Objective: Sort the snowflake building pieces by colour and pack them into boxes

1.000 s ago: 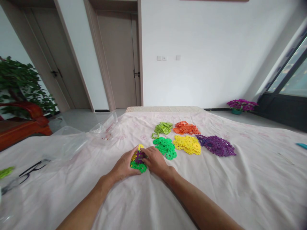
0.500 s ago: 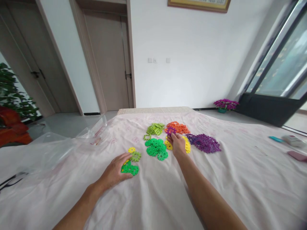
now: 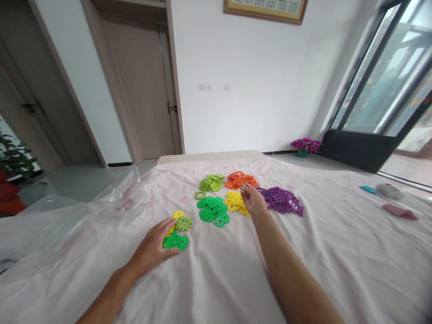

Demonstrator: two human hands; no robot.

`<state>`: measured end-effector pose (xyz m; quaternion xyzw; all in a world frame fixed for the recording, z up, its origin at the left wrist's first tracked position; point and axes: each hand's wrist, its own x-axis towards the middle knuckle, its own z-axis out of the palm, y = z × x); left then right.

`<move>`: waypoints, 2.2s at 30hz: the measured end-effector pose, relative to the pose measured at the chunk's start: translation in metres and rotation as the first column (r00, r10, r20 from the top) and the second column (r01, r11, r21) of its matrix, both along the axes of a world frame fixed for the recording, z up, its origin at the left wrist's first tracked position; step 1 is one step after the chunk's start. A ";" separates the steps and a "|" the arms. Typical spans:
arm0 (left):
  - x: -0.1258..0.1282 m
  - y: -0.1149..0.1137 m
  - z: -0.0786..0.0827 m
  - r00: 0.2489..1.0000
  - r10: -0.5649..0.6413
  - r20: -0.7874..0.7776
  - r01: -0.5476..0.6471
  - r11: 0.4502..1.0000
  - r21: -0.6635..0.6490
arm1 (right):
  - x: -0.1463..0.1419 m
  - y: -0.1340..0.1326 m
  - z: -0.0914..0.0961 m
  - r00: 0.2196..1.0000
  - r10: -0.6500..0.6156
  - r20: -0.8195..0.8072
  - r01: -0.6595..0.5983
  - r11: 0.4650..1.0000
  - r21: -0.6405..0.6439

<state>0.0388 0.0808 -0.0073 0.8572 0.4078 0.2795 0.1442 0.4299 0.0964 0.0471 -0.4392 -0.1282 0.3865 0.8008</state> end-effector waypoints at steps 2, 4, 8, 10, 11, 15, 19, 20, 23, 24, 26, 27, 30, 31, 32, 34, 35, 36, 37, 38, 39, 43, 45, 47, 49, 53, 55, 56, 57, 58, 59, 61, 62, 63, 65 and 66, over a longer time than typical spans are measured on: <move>0.000 0.000 -0.001 0.999 0.037 -0.030 -0.037 0.999 0.004 | -0.032 -0.001 0.000 0.966 0.206 0.156 -0.208 0.978 -0.001; 0.000 0.000 -0.001 0.996 0.051 -0.075 -0.052 0.999 -0.011 | -0.065 -0.003 -0.003 0.858 0.337 0.389 -0.324 0.941 -0.100; 0.002 0.000 0.001 0.992 0.035 -0.120 -0.039 0.999 -0.029 | -0.124 -0.013 -0.015 0.399 0.454 0.797 -0.367 0.875 -0.314; 0.002 0.000 0.002 0.992 0.017 -0.129 -0.022 0.999 -0.035 | -0.146 -0.020 -0.020 0.122 0.430 0.895 -0.289 0.878 -0.383; 0.002 0.000 0.002 0.991 0.006 -0.134 -0.012 0.999 -0.041 | -0.154 -0.024 -0.021 -0.002 0.425 0.905 -0.238 0.879 -0.414; 0.002 0.000 0.000 0.992 -0.012 -0.125 0.006 0.999 -0.051 | -0.174 -0.035 -0.021 -0.317 0.445 0.838 -0.097 0.863 -0.495; 0.001 0.002 -0.003 0.996 -0.004 -0.089 -0.001 0.999 -0.053 | -0.174 -0.034 -0.020 -0.275 0.454 0.848 -0.124 0.858 -0.499; 0.001 0.002 -0.003 0.997 -0.001 -0.080 -0.004 0.998 -0.060 | -0.172 -0.031 -0.019 -0.240 0.457 0.856 -0.157 0.852 -0.499; 0.000 0.002 -0.003 0.999 0.013 -0.052 -0.018 0.996 -0.091 | -0.159 -0.021 -0.016 -0.155 0.476 0.866 -0.304 0.811 -0.500; 0.000 0.002 -0.002 0.999 0.021 -0.042 -0.025 0.995 -0.101 | -0.153 -0.018 -0.014 -0.128 0.495 0.860 -0.340 0.792 -0.507; 0.001 0.000 0.000 0.999 0.038 -0.018 -0.040 0.993 -0.115 | -0.140 -0.012 -0.010 -0.065 0.544 0.836 -0.373 0.764 -0.526; 0.001 -0.001 0.001 0.999 0.046 -0.004 -0.046 0.992 -0.120 | -0.133 -0.009 -0.008 -0.041 0.571 0.820 -0.376 0.751 -0.542; 0.003 -0.004 0.006 0.998 0.061 0.025 -0.057 0.990 -0.131 | -0.110 -0.005 -0.001 0.024 0.630 0.776 -0.391 0.721 -0.573; 0.003 -0.005 0.007 0.998 0.063 0.029 -0.058 0.989 -0.135 | -0.103 -0.003 0.001 0.087 0.635 0.767 -0.395 0.729 -0.559; 0.003 -0.006 0.008 0.997 0.064 0.031 -0.059 0.988 -0.139 | -0.095 -0.002 0.003 0.194 0.622 0.759 -0.400 0.756 -0.518; 0.003 -0.007 0.009 0.998 0.064 0.030 -0.059 0.988 -0.146 | -0.080 0.001 0.005 0.513 0.517 0.685 -0.393 0.851 -0.348; 0.003 -0.007 0.009 0.998 0.063 0.027 -0.058 0.987 -0.147 | -0.073 0.002 0.006 0.671 0.436 0.600 -0.365 0.899 -0.244; 0.003 -0.007 0.009 0.998 0.063 0.024 -0.058 0.987 -0.147 | -0.067 0.004 0.006 0.793 0.354 0.495 -0.324 0.934 -0.149; 0.003 -0.007 0.009 0.998 0.062 0.021 -0.058 0.987 -0.148 | -0.063 0.005 0.006 0.871 0.288 0.398 -0.280 0.957 -0.080; 0.003 -0.007 0.009 0.998 0.062 0.020 -0.058 0.987 -0.149 | -0.060 0.006 0.005 0.912 0.248 0.327 -0.249 0.968 -0.039; 0.003 -0.007 0.009 0.998 0.061 0.022 -0.057 0.987 -0.150 | -0.060 0.007 0.004 0.929 0.234 0.286 -0.237 0.971 -0.025; 0.004 -0.006 0.008 0.997 0.059 0.044 -0.052 0.988 -0.146 | -0.080 0.006 -0.002 0.882 0.356 0.308 -0.344 0.934 -0.094; 0.004 -0.005 0.006 0.997 0.060 0.048 -0.053 0.988 -0.143 | -0.097 0.004 -0.006 0.795 0.449 0.407 -0.417 0.893 -0.170; 0.003 -0.005 0.006 0.998 0.057 0.039 -0.051 0.989 -0.140 | -0.114 0.002 -0.011 0.666 0.517 0.538 -0.451 0.853 -0.262; 0.002 -0.005 0.007 0.998 0.049 0.034 -0.044 0.990 -0.131 | -0.129 -0.003 -0.016 0.510 0.558 0.654 -0.455 0.821 -0.345; -0.002 -0.004 0.012 0.992 0.099 0.075 -0.092 0.991 -0.095 | -0.147 -0.014 -0.020 0.148 0.546 0.824 -0.471 0.772 -0.427; -0.007 -0.001 0.013 0.978 0.191 0.086 -0.186 0.980 -0.064 | -0.152 -0.021 -0.017 -0.003 0.521 0.854 -0.470 0.753 -0.461; -0.010 0.001 0.013 0.966 0.246 0.081 -0.243 0.969 -0.046 | -0.155 -0.025 -0.016 -0.068 0.524 0.849 -0.458 0.740 -0.493; -0.014 0.003 0.012 0.950 0.303 0.072 -0.301 0.953 -0.027 | -0.157 -0.028 -0.014 -0.129 0.536 0.834 -0.434 0.726 -0.534; -0.018 0.005 0.011 0.934 0.352 0.061 -0.352 0.936 -0.012 | -0.159 -0.032 -0.012 -0.186 0.548 0.815 -0.406 0.713 -0.572; -0.021 0.007 0.009 0.919 0.391 0.051 -0.392 0.920 -0.004 | -0.161 -0.035 -0.011 -0.236 0.550 0.801 -0.378 0.708 -0.597; -0.027 0.010 0.007 0.897 0.441 0.030 -0.441 0.897 0.002 | -0.164 -0.041 -0.011 -0.307 0.527 0.793 -0.338 0.718 -0.608; -0.028 0.011 0.007 0.892 0.452 0.018 -0.453 0.892 0.002 | -0.165 -0.043 -0.012 -0.327 0.511 0.795 -0.334 0.725 -0.603; -0.029 0.011 0.007 0.890 0.456 0.003 -0.456 0.890 0.006 | -0.167 -0.044 -0.013 -0.332 0.503 0.798 -0.335 0.728 -0.598; -0.029 0.010 0.007 0.894 0.447 -0.031 -0.447 0.894 0.021 | -0.167 -0.045 -0.015 -0.309 0.526 0.792 -0.345 0.714 -0.609; -0.028 0.010 0.008 0.897 0.440 -0.046 -0.439 0.898 0.031 | -0.167 -0.044 -0.017 -0.290 0.550 0.783 -0.354 0.698 -0.622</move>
